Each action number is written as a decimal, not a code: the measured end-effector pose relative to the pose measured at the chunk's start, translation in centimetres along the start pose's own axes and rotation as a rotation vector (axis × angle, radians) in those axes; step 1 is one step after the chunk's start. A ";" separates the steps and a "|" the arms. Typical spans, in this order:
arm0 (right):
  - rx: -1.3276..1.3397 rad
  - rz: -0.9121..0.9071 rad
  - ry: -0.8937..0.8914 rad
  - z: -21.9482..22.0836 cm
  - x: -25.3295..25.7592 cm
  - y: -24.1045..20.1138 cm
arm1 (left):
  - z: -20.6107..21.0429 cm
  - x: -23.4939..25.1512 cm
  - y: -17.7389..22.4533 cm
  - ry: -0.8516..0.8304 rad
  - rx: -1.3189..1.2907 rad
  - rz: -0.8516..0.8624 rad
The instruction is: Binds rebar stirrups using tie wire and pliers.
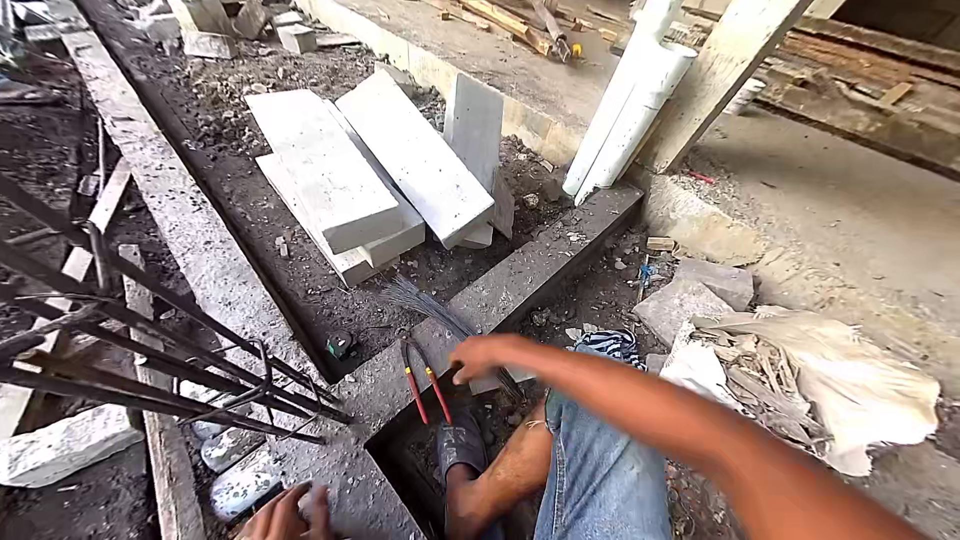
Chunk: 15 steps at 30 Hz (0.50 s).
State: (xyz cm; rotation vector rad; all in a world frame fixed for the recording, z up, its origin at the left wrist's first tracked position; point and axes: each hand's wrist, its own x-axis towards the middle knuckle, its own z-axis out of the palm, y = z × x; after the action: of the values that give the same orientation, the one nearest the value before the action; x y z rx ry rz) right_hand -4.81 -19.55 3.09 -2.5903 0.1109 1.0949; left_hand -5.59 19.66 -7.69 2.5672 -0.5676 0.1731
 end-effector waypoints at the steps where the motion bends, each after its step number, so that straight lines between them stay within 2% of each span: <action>1: 0.014 -0.034 -0.019 -1.6 -1.5 1.7 | 0.4 0.9 1.9 -0.023 -0.037 0.099; 4: 0.223 0.025 0.019 -5.1 -5.6 7.0 | 3.4 5.0 8.6 -0.069 -0.212 0.295; 6: 0.279 0.060 0.190 -4.2 -6.4 10.5 | 6.0 8.6 12.5 -0.194 -0.224 0.359; 9: 0.418 0.185 0.452 2.2 -4.9 13.3 | 9.8 14.1 16.9 -0.510 -0.179 0.388; 12: 0.558 0.338 0.429 10.7 0.6 16.6 | 13.8 17.9 19.6 -0.690 -0.088 0.419; 13: 0.578 0.333 0.467 13.8 2.4 17.7 | 14.9 18.6 20.2 -0.710 -0.057 0.432; 15: 0.501 0.152 0.748 17.6 2.7 16.8 | 16.5 19.5 20.8 -0.745 0.001 0.436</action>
State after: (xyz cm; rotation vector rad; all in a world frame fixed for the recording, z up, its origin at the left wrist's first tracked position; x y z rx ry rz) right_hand -18.24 -29.51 -14.79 -2.3914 0.6644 0.0505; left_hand 3.49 -11.95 -8.32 2.4172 -1.3850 -0.6642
